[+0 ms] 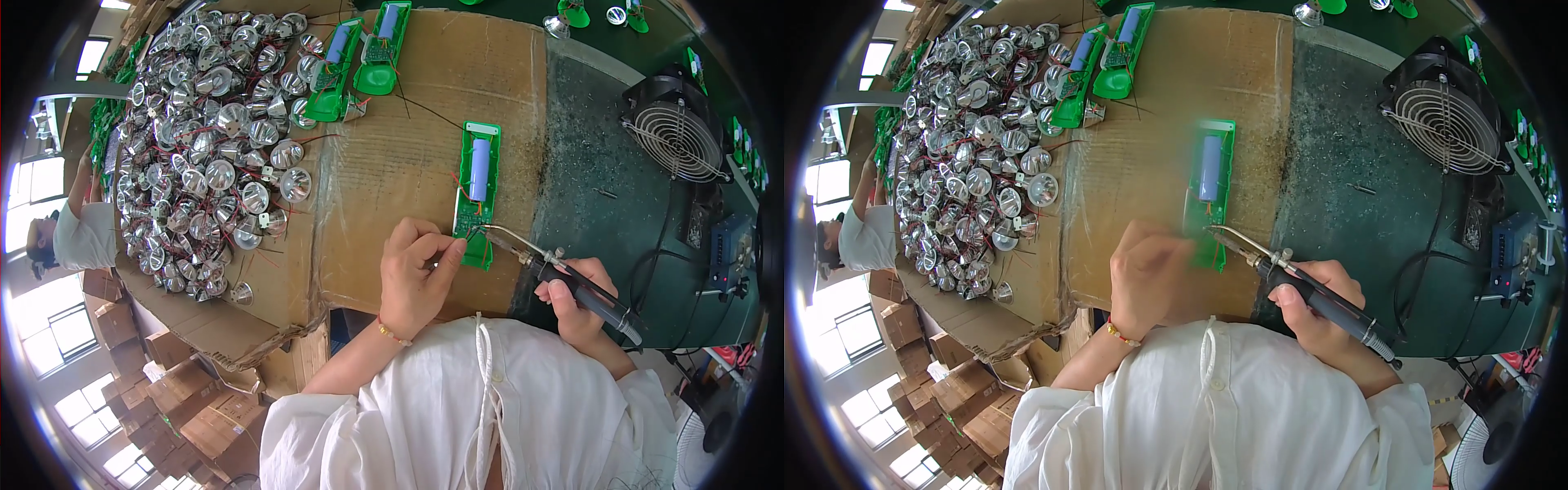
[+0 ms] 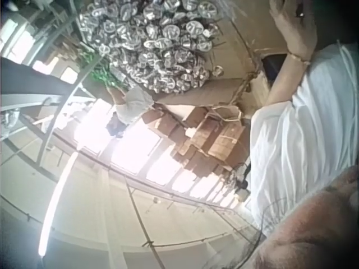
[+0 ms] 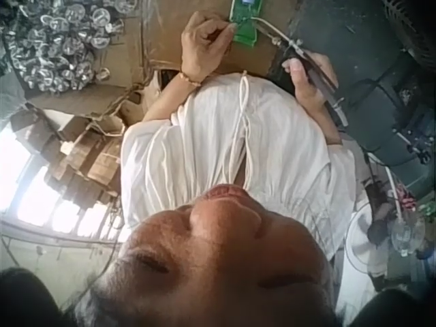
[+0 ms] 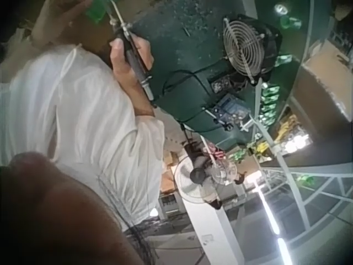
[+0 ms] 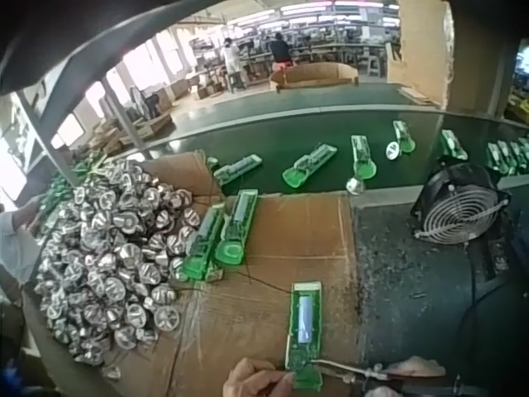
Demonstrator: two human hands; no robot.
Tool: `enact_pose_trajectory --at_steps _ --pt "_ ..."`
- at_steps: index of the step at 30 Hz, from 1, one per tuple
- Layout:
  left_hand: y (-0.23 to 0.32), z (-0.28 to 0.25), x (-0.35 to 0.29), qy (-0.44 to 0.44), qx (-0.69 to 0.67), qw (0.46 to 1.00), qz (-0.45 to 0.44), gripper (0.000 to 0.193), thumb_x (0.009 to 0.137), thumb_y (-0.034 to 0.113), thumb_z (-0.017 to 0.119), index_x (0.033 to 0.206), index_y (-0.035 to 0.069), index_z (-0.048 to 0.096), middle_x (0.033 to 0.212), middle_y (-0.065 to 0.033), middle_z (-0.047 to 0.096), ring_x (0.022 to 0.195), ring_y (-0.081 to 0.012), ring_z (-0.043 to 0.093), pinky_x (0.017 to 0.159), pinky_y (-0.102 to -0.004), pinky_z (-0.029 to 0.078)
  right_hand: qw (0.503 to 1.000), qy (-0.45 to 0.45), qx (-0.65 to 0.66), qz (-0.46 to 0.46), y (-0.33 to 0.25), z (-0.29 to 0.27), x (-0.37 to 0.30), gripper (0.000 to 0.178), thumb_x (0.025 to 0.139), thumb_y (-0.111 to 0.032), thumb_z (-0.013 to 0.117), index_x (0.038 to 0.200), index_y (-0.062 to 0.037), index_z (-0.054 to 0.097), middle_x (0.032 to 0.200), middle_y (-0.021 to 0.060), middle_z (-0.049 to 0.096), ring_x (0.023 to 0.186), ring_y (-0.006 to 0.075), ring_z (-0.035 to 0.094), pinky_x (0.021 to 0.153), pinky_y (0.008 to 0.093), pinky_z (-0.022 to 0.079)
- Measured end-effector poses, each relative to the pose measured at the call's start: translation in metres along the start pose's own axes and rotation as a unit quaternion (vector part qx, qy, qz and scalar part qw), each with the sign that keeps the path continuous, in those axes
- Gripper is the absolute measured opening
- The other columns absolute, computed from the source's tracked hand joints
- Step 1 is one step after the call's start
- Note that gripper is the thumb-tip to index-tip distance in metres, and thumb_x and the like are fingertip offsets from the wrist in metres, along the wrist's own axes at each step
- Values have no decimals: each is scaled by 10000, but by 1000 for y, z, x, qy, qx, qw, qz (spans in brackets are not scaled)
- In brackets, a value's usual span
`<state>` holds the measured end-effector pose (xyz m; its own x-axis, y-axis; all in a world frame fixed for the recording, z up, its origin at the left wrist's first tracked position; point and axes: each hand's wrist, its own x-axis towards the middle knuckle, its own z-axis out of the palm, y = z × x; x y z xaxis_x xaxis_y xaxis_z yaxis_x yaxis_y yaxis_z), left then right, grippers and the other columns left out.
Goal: Soldering wires onto small electronic components at an assembly line workbench.
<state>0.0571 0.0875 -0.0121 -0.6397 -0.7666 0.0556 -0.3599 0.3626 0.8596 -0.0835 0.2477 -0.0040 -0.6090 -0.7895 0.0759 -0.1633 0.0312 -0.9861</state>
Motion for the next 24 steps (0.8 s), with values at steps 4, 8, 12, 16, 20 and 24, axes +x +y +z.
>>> enact_pose_trajectory --at_steps 4,8,12,16,20,24 --pt "-3 1 0 -1 5 1000 10 68 747 114 659 719 55 639 755 -50 523 648 -210 482 582 -310 379 1000 1 5 8 1 0 0 226 818 -159 576 882 33 475 633 113 589 519 113 547 476 227 454" --pt "-4 3 -1 13 20 999 46 64 736 100 663 719 46 634 768 -51 532 656 -207 494 581 -309 391 1000 19 13 10 2 1 -1 234 816 -163 580 887 33 474 635 117 589 517 121 548 475 233 457" --pt "-2 4 -3 19 28 998 61 64 716 87 671 720 38 630 786 -52 540 675 -212 511 590 -308 400 999 29 22 15 -1 0 0 236 817 -167 579 886 33 473 633 119 588 513 126 548 474 236 459" --pt "2 3 -4 21 30 997 72 66 701 79 678 726 39 632 786 -52 540 675 -219 516 589 -316 403 1000 12 12 15 -2 0 0 242 816 -174 579 884 32 473 626 120 586 506 124 546 474 236 460" --pt "-2 3 -1 13 54 996 70 67 694 76 681 729 42 636 781 -51 541 673 -219 518 588 -318 403 999 18 12 23 -3 0 1 236 818 -172 573 877 34 474 620 119 585 503 122 547 473 235 460" --pt "-3 4 -1 8 46 997 62 65 691 79 683 727 45 642 776 -49 541 677 -220 520 586 -317 403 1000 2 0 24 -2 0 1 233 816 -172 573 868 34 477 615 116 584 505 121 549 475 233 462"
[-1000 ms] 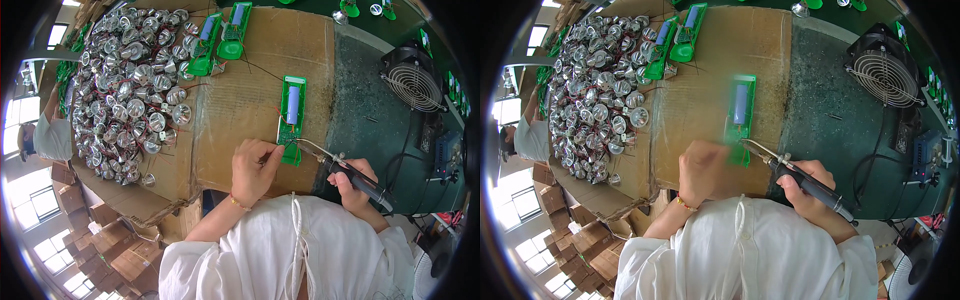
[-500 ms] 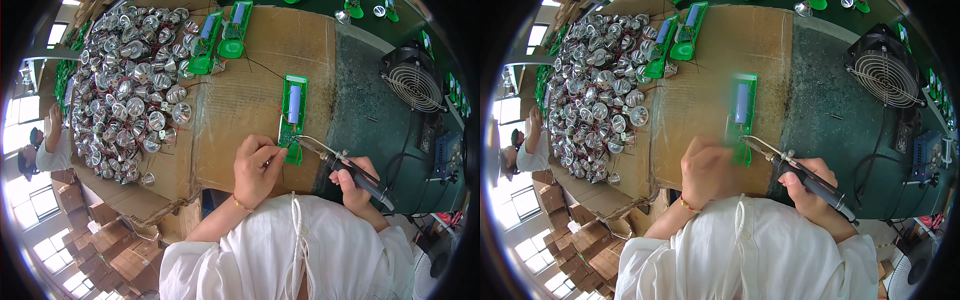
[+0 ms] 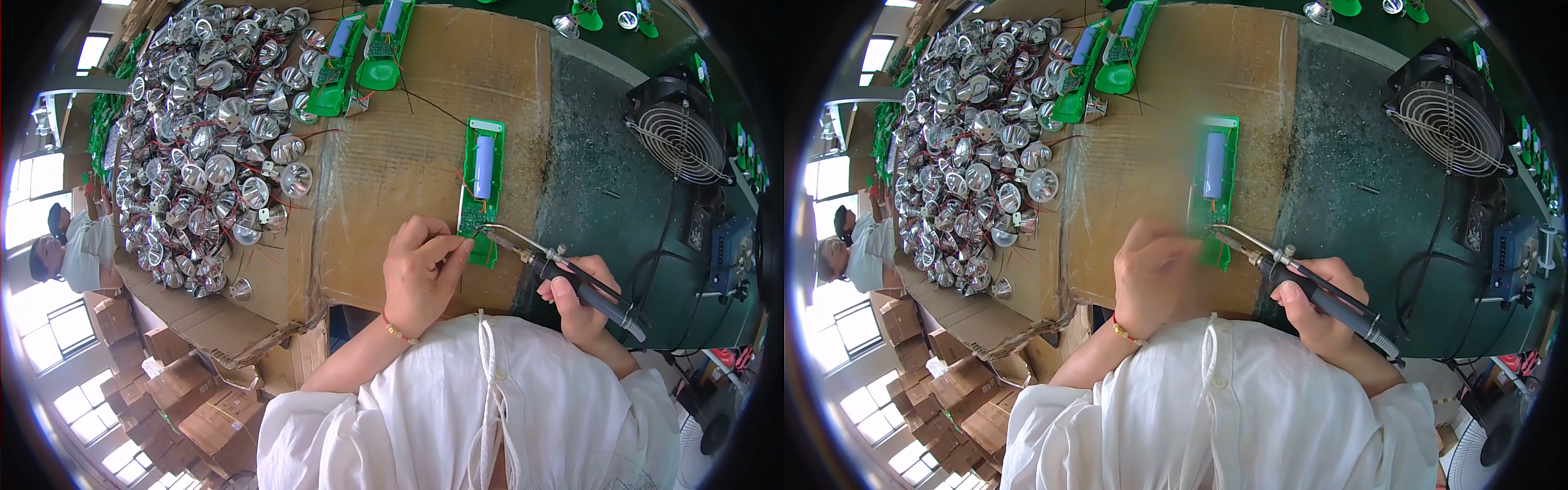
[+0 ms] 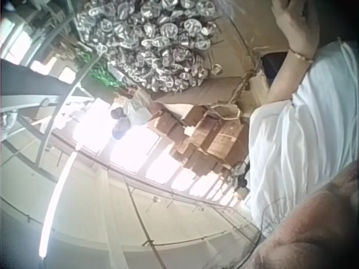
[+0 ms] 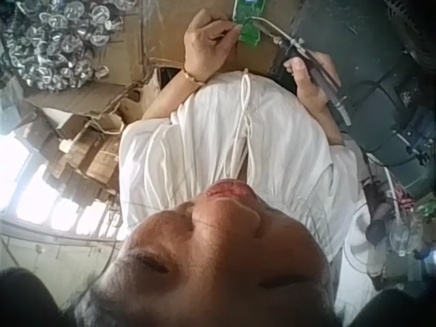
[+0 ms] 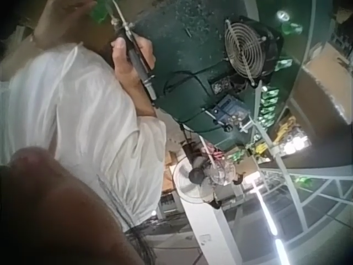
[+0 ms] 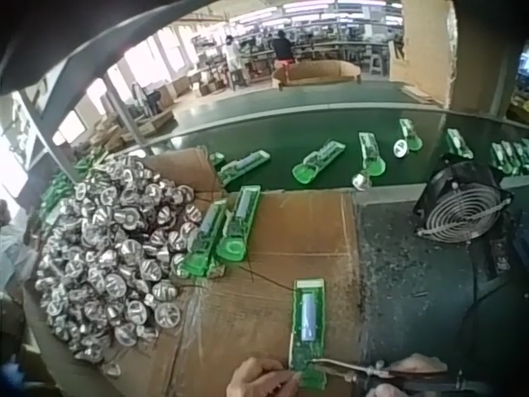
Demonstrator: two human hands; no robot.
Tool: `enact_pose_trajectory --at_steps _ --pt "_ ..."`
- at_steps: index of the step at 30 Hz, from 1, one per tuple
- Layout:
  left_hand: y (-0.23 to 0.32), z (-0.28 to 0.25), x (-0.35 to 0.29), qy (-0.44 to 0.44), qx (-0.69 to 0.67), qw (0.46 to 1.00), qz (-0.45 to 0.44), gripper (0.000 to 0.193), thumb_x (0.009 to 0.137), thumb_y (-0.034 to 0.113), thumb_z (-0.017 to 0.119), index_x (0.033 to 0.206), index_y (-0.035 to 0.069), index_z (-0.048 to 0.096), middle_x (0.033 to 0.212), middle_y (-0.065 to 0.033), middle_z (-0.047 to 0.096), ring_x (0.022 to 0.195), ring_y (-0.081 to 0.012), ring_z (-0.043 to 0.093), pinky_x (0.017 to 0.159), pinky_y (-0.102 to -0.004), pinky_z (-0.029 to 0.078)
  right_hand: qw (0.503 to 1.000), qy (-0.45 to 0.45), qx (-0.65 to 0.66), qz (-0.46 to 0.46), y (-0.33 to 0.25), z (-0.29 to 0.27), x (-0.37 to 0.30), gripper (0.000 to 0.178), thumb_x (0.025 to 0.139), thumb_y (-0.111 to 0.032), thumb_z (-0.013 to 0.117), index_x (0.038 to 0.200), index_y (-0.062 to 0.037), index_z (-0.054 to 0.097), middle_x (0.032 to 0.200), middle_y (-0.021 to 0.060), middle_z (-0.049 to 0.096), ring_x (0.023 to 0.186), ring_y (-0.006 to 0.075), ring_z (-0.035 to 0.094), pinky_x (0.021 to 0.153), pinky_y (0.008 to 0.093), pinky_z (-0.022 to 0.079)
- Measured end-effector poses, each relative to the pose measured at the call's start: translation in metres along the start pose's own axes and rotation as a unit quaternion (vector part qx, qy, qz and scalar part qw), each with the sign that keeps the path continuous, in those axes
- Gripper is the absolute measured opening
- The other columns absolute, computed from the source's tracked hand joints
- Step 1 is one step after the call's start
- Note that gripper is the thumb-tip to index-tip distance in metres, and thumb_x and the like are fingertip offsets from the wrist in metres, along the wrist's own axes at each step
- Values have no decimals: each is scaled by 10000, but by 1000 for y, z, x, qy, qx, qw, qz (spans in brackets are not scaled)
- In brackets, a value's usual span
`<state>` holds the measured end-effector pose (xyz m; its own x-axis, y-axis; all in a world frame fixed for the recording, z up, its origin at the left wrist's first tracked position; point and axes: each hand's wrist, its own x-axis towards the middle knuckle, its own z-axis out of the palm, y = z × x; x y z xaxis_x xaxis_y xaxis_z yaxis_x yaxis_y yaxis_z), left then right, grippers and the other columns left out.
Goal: Soldering wires onto small electronic components at an assembly line workbench.
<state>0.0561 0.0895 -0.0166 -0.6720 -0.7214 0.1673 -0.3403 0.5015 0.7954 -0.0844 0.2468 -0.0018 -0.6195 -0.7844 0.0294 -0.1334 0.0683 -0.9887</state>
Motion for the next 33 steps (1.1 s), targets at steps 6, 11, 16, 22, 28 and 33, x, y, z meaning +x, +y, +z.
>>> enact_pose_trajectory --at_steps 6,11,16,22,28,33 --pt "1 0 0 0 -4 1000 -2 63 690 79 684 725 43 647 769 -50 541 667 -215 519 584 -319 403 1000 13 1 8 0 0 0 243 811 -184 581 853 30 473 604 111 578 498 120 545 463 232 457" --pt "0 0 1 -4 -9 1000 -4 63 691 78 684 727 41 647 767 -52 540 650 -213 515 574 -316 402 996 40 64 38 0 1 -2 192 808 -111 585 879 45 500 648 113 601 556 126 590 504 244 483" --pt "0 -1 1 -4 -13 1000 -7 63 692 79 683 721 40 643 764 -52 536 643 -212 511 569 -316 401 997 50 56 29 0 2 -1 230 808 -151 586 882 39 480 634 114 592 528 126 569 491 240 475" --pt "0 0 2 -9 -9 1000 -9 57 700 86 680 722 49 644 768 -48 534 634 -210 504 568 -316 399 999 27 36 26 3 0 -2 207 810 -129 578 880 41 483 633 113 593 534 125 571 496 239 475" --pt "-1 0 1 -8 -8 1000 -2 58 705 91 679 727 51 644 765 -45 531 635 -210 502 573 -313 398 1000 0 -11 -16 1 -1 1 210 816 -148 569 868 33 476 619 110 579 513 118 551 478 234 461" --pt "-1 -1 1 -9 -2 1000 -8 58 706 98 680 725 56 645 760 -37 531 622 -197 500 579 -304 389 999 -14 -22 -32 1 -3 -2 215 804 -126 604 874 45 495 637 109 615 570 125 598 541 247 496"
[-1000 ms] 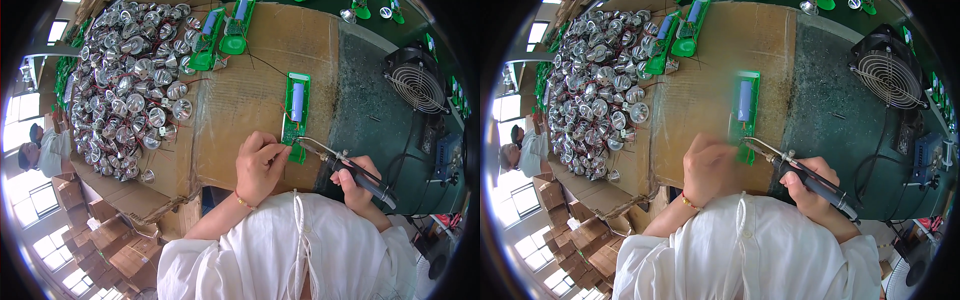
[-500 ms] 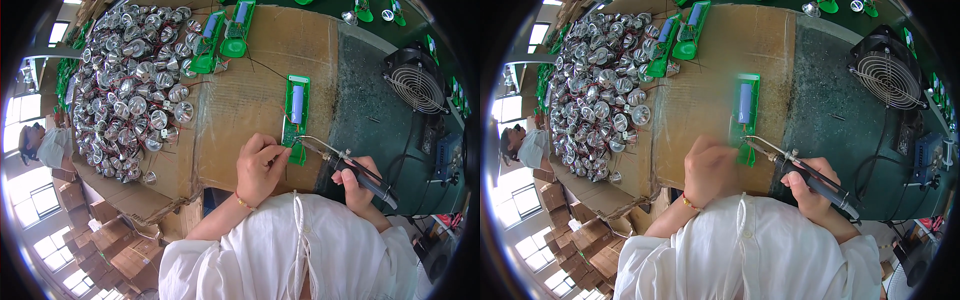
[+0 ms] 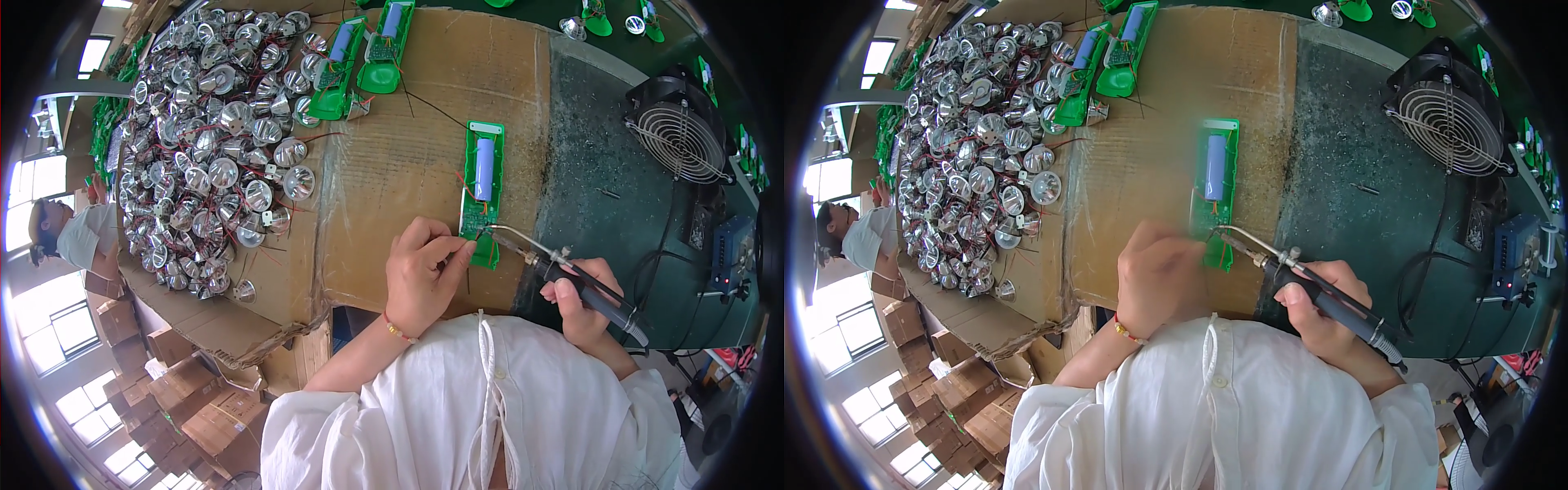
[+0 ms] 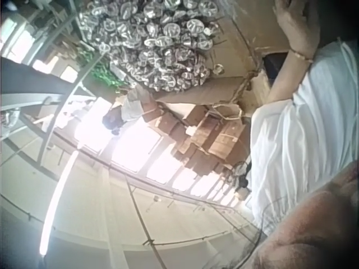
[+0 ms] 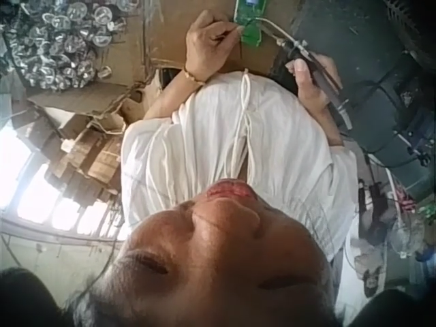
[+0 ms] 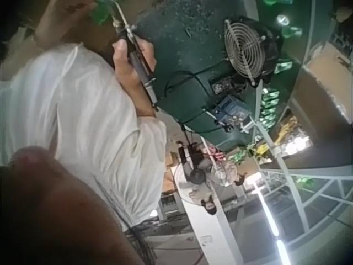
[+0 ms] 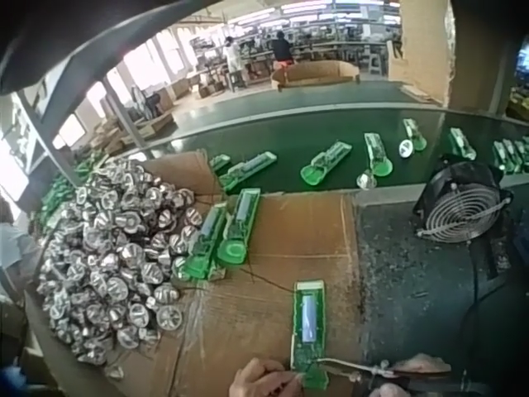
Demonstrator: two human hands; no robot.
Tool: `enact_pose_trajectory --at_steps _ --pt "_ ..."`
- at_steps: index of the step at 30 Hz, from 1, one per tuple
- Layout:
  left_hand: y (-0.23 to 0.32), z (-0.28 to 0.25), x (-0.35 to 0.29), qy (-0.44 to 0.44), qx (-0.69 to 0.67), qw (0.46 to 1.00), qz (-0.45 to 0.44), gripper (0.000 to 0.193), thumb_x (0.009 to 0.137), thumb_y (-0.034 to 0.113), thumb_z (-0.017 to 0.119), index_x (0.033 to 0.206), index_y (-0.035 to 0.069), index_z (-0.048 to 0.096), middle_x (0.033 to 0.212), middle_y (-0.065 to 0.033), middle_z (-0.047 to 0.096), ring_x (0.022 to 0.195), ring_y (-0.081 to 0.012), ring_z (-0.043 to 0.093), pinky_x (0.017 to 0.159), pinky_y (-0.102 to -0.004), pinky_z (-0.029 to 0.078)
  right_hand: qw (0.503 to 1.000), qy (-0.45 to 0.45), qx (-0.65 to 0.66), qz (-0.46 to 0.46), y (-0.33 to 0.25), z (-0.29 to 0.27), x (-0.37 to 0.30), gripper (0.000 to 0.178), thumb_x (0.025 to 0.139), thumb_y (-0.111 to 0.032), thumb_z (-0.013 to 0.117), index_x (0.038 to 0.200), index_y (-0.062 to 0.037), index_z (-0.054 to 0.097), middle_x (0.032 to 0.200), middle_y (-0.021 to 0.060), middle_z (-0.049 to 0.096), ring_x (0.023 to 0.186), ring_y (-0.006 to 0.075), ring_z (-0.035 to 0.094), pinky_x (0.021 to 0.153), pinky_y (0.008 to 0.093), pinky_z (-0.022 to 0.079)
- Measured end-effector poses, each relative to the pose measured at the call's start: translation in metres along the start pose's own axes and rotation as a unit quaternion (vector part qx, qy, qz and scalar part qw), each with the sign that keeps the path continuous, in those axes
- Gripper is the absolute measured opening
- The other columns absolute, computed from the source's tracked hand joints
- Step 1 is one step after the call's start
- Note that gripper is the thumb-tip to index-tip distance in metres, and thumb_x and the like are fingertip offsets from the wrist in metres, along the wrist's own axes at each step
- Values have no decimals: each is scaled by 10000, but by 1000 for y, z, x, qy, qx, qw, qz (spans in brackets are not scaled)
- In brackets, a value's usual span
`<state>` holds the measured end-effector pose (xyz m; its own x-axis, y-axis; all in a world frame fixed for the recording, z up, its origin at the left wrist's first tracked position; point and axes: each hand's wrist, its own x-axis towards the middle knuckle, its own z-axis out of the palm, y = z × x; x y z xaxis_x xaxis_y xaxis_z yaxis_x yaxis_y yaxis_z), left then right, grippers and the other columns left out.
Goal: Soldering wires onto small electronic components at an assembly line workbench.
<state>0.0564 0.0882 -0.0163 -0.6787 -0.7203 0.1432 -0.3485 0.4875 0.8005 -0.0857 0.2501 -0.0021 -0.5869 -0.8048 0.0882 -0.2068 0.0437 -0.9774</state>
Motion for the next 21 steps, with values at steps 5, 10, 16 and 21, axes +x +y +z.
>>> enact_pose_trajectory --at_steps 5,10,16,21 --pt "1 0 1 -1 1 1000 8 60 705 107 683 722 62 645 752 -30 531 605 -188 496 585 -296 380 989 82 106 55 -2 2 -3 218 811 -118 593 902 47 483 677 125 609 576 131 592 544 248 508" --pt "0 1 1 2 4 1000 6 67 703 111 685 724 61 646 746 -29 531 604 -190 493 588 -302 382 992 58 89 71 0 3 -1 201 810 -103 587 898 45 483 673 124 605 578 130 591 542 247 506" --pt "4 1 1 27 -29 999 -13 50 714 82 672 704 41 645 753 -43 548 586 -177 517 514 -282 410 989 76 106 70 3 3 -3 186 806 -95 588 878 45 490 667 115 604 572 128 590 541 245 499" --pt "6 1 4 27 -27 998 -41 62 720 74 664 687 30 635 742 -55 560 558 -178 520 474 -273 412 994 47 78 65 6 9 2 195 801 -114 585 876 32 479 625 107 594 530 123 570 505 237 478"
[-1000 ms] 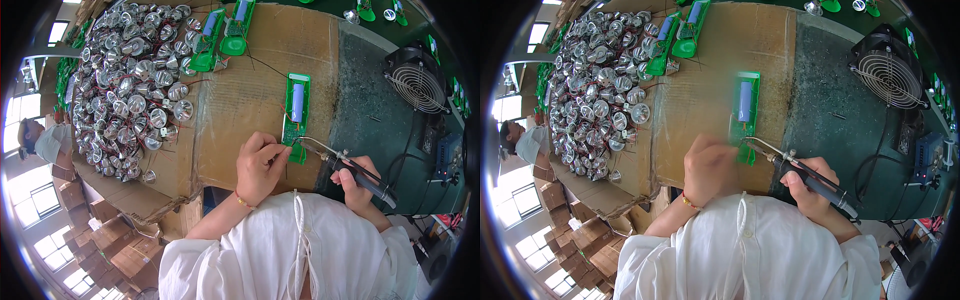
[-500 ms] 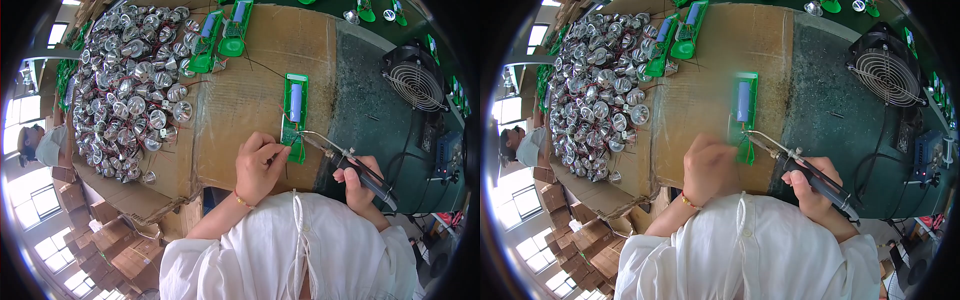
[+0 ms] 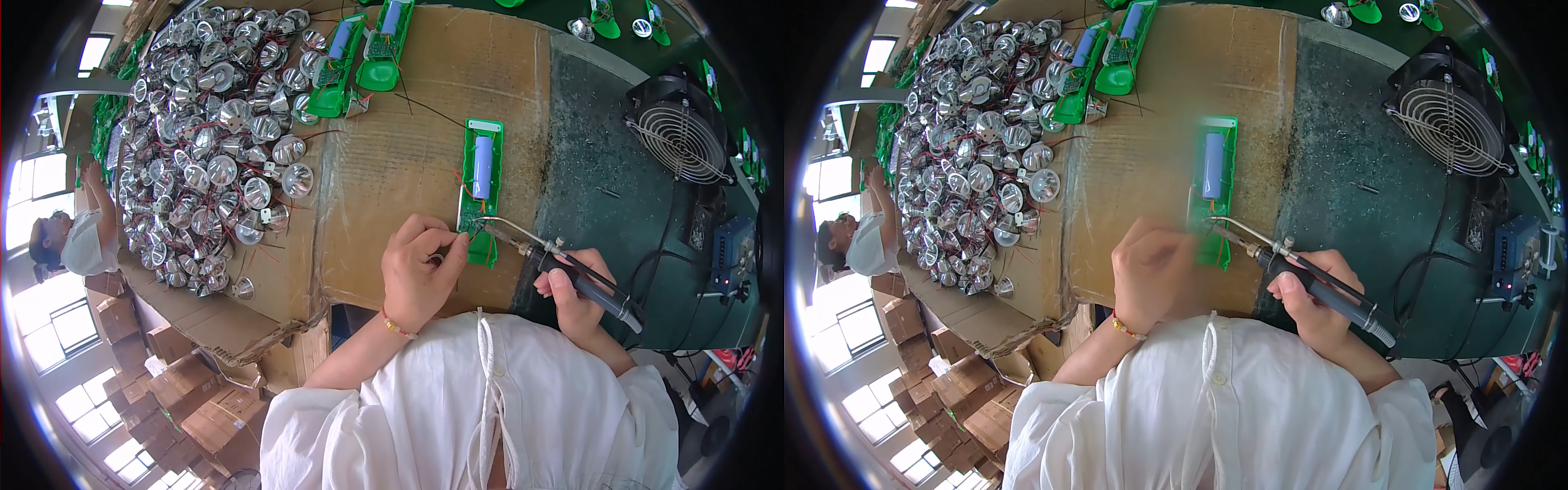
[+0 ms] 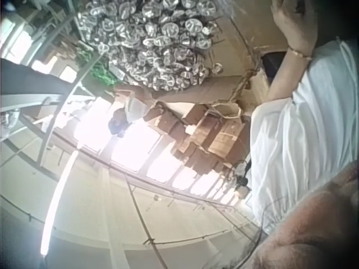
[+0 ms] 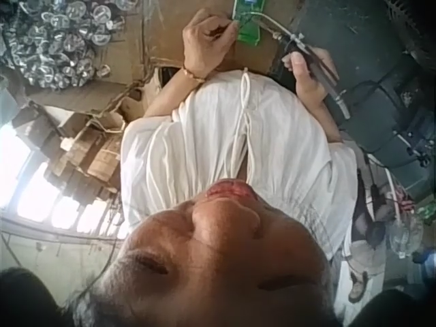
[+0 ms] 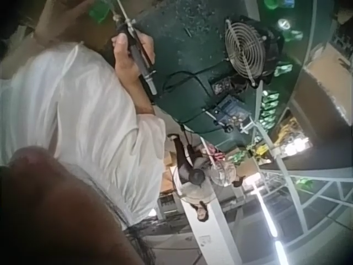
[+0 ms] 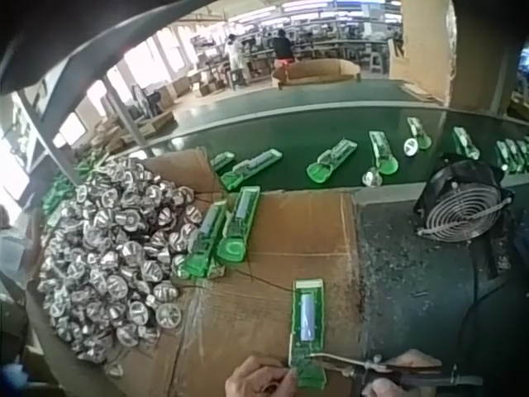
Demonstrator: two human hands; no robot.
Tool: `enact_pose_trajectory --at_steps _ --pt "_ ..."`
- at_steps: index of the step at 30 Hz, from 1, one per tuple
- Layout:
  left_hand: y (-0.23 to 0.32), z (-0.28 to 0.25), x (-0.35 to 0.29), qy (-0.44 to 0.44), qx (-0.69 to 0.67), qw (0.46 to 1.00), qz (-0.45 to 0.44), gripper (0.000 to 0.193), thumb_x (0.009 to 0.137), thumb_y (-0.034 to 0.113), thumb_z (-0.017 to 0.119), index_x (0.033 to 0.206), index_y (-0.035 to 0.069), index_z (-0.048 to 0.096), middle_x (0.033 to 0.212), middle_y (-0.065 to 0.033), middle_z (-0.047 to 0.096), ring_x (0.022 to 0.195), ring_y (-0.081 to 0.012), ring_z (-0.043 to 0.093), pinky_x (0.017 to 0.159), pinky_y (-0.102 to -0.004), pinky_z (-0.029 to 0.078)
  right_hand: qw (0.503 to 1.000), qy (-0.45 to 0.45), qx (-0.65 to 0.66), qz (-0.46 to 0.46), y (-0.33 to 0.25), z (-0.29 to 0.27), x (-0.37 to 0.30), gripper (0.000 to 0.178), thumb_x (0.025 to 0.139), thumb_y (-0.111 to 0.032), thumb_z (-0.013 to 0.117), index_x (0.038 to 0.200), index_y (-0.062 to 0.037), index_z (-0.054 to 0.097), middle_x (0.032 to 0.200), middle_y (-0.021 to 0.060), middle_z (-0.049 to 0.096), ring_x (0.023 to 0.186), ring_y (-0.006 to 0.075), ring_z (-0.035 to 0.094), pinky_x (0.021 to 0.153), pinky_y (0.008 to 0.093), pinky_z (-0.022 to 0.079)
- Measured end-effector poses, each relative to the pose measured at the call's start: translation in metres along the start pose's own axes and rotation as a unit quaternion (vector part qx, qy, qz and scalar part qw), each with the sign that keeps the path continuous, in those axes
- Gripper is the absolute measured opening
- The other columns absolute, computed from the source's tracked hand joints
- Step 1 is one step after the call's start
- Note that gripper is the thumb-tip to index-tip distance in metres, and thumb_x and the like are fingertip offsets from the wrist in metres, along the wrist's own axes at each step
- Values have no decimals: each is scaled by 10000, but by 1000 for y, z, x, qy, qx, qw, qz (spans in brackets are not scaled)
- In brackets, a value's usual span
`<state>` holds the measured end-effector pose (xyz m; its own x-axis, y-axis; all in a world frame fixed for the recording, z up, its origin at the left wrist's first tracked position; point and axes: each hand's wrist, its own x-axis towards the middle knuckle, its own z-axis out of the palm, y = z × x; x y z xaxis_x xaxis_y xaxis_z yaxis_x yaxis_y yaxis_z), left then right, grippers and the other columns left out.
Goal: Soldering wires onto small electronic components at an assembly line workbench.
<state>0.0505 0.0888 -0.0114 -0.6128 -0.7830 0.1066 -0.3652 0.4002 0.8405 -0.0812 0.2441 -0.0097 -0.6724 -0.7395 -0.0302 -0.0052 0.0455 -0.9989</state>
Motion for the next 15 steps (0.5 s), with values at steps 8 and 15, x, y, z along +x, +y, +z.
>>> enact_pose_trajectory --at_steps 8,15 --pt "-3 3 0 5 9 1000 -16 83 719 90 663 669 36 623 734 -51 568 563 -189 511 492 -290 409 1000 -13 -10 19 1 4 4 193 813 -128 561 884 19 459 612 111 578 495 126 548 473 233 466" --pt "-3 3 3 9 9 1000 -21 87 717 85 655 660 36 612 726 -56 567 572 -205 514 505 -302 409 996 35 76 41 2 6 0 202 814 -128 585 887 25 476 628 109 584 517 122 555 485 235 467"
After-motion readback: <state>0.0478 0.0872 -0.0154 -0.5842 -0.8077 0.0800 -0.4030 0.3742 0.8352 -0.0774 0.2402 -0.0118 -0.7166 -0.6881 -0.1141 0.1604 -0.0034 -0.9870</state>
